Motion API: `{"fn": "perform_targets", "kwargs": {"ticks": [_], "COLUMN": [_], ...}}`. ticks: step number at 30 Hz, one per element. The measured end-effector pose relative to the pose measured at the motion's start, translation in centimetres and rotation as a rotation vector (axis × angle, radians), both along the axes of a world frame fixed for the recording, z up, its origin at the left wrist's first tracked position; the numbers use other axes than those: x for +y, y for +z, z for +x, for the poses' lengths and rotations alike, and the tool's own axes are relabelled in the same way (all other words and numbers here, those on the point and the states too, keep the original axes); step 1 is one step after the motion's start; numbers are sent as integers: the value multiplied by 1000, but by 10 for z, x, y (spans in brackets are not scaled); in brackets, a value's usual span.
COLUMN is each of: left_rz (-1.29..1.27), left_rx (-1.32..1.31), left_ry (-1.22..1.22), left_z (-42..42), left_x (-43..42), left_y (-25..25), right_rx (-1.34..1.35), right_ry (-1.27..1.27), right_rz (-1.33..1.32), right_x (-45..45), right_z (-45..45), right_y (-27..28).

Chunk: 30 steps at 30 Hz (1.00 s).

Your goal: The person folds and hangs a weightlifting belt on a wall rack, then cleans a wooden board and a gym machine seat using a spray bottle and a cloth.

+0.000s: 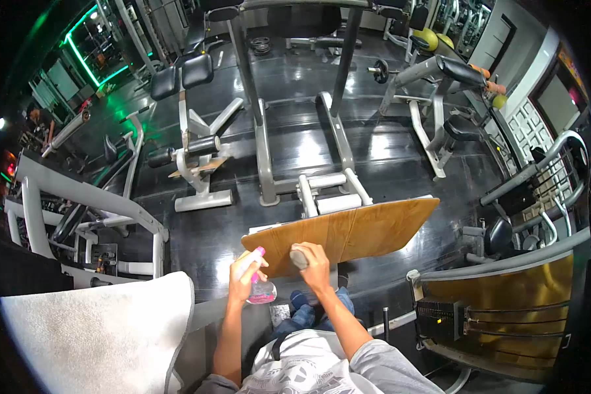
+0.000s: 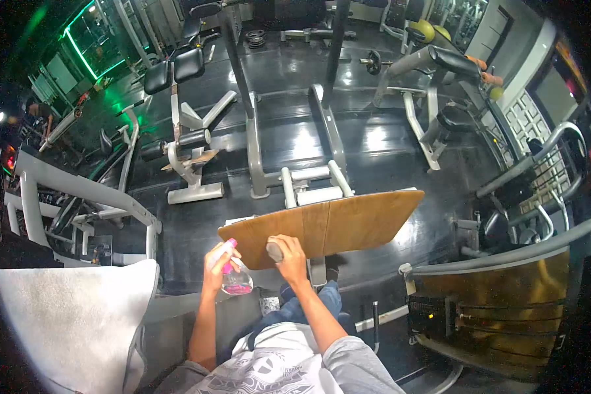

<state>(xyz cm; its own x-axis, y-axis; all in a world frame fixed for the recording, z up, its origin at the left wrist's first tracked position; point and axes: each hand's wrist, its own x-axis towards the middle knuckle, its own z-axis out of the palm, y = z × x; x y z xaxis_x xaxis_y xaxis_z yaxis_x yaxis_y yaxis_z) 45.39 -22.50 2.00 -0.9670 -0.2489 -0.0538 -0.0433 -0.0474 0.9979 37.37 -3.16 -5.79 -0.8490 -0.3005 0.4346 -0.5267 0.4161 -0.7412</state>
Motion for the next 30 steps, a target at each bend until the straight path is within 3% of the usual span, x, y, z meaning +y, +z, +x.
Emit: {"fn": "perform_targets", "kwargs": {"ticks": [7,12,14,16,22,28,30], "left_rz": [23,96,84,78,165,135,107], "left_rx": [-67,-118,-76,-55,-13,-27,-23], "left_ry": [202,221,192,201,237,202,185], "left_z": [4,8,10,14,38,54,53], "left_x": [22,22,20,21,18,18,16], "left_y": [-23,-22,-19,-12,-10,-10,-8], "right_rx": [-153,-207,-220,-41,61,-30,24], "right_ry": [-378,-349,-289,-199,-72,148,77], "right_rz": [-175,-221,-411,-318,-225,-33,-54], "right_x": [49,42,21,7,-38,-27,-19], "right_z": [-23,-15,-9,-13,-4,7,1], "right_y": [29,43,56,54,36,8,10]}}
